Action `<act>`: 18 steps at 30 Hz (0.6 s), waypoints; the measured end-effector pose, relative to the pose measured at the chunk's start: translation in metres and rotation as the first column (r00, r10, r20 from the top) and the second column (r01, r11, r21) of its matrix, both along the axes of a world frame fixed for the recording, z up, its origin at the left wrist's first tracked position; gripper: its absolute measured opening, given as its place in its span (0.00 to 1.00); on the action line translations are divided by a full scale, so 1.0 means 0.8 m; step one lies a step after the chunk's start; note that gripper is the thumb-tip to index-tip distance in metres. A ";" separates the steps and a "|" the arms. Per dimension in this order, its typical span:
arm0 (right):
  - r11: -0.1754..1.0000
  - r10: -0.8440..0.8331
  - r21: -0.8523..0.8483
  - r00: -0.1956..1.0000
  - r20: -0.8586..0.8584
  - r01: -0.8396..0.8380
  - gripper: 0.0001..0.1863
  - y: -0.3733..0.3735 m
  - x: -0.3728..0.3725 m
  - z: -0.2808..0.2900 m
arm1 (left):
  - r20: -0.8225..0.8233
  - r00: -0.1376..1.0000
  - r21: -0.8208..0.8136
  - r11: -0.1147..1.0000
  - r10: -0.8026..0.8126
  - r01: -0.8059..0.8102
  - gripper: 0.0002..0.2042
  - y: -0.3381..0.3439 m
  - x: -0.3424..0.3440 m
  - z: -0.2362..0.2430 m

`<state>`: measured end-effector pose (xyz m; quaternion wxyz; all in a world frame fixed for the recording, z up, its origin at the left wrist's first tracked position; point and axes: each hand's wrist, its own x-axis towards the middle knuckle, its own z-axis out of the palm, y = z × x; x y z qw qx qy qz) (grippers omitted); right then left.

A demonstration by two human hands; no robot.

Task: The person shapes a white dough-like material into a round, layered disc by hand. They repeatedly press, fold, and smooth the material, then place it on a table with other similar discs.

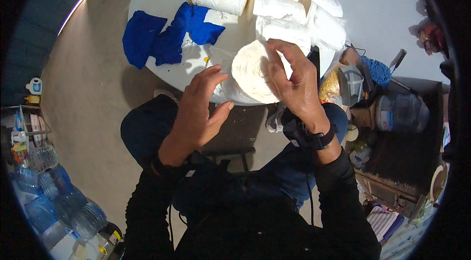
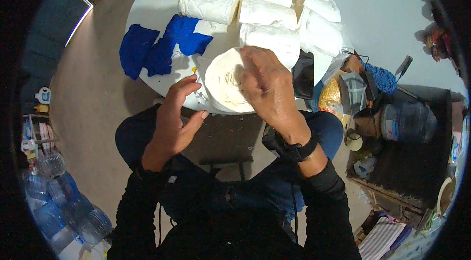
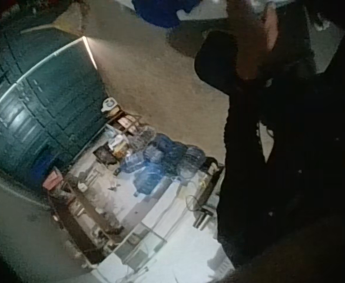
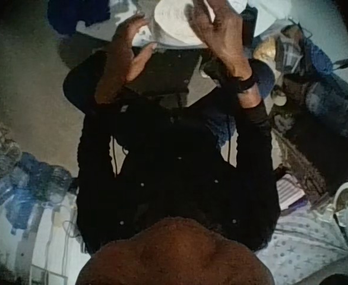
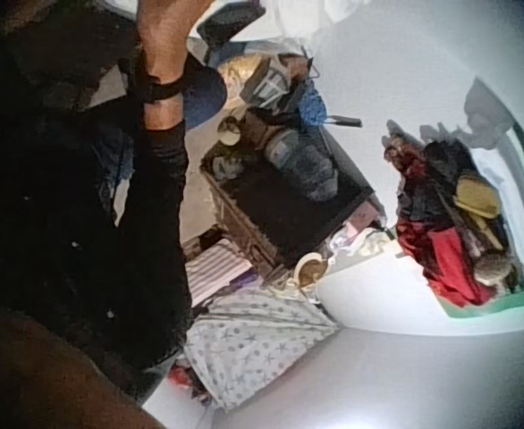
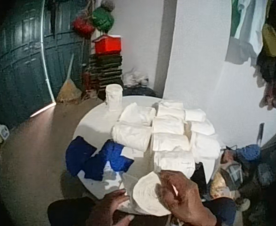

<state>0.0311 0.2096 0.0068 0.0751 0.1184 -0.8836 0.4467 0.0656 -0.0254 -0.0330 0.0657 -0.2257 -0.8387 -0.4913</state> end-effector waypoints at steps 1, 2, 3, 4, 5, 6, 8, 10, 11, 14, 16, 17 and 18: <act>0.998 0.036 0.063 0.989 -0.145 -0.027 0.26 -0.002 -0.002 0.001 | 0.005 1.000 0.017 1.000 0.003 -0.003 0.30 0.000 0.000 -0.001; 0.990 0.078 0.129 0.988 -0.137 -0.060 0.26 -0.005 -0.004 0.001 | 0.018 1.000 0.012 1.000 0.007 -0.007 0.30 0.000 0.001 -0.002; 0.981 0.097 0.181 0.988 -0.124 -0.074 0.25 -0.007 -0.006 0.002 | 0.031 0.999 0.009 1.000 0.009 -0.009 0.30 0.000 0.001 -0.004; 0.960 0.147 0.255 0.985 -0.095 -0.119 0.25 -0.009 -0.007 0.003 | 0.043 0.999 0.008 1.000 0.007 -0.008 0.29 0.000 0.001 -0.005; 0.982 0.124 0.142 0.992 0.008 -0.124 0.25 -0.011 -0.009 0.003 | 0.028 1.000 0.000 1.000 0.001 -0.001 0.29 0.000 0.000 -0.007; 0.989 0.115 0.103 0.993 -0.039 -0.110 0.24 -0.012 -0.011 0.004 | 0.015 1.000 -0.009 1.000 -0.006 0.006 0.30 -0.001 0.000 -0.009; 0.992 0.062 0.121 0.988 -0.143 -0.045 0.23 -0.013 -0.014 0.004 | -0.003 1.000 -0.019 1.000 -0.017 0.017 0.30 -0.002 0.000 -0.012; 0.984 0.097 0.167 0.972 -0.213 -0.061 0.19 -0.015 -0.014 0.003 | -0.017 1.000 -0.021 1.000 -0.021 0.021 0.30 -0.003 -0.001 -0.015; 0.990 0.089 0.119 0.987 -0.137 -0.072 0.19 -0.017 -0.014 0.001 | -0.008 1.000 -0.013 1.000 -0.028 0.028 0.30 -0.003 -0.001 -0.016; 0.999 -0.040 -0.013 0.996 -0.078 0.039 0.16 -0.017 -0.019 -0.004 | -0.006 1.000 0.016 0.999 -0.031 0.031 0.30 -0.003 0.000 -0.017; 0.993 -0.030 -0.118 0.994 -0.102 0.018 0.15 -0.015 -0.020 -0.007 | -0.012 1.000 0.050 0.998 -0.022 0.023 0.29 -0.003 0.000 -0.014; 0.992 -0.062 -0.119 0.994 -0.094 0.050 0.16 -0.012 -0.019 -0.008 | -0.017 1.000 0.052 0.999 -0.013 0.014 0.29 -0.002 -0.001 -0.012; 0.992 -0.086 -0.095 0.993 -0.084 0.078 0.17 -0.007 -0.018 -0.008 | -0.021 1.000 0.062 0.998 0.001 0.000 0.29 -0.001 -0.002 -0.010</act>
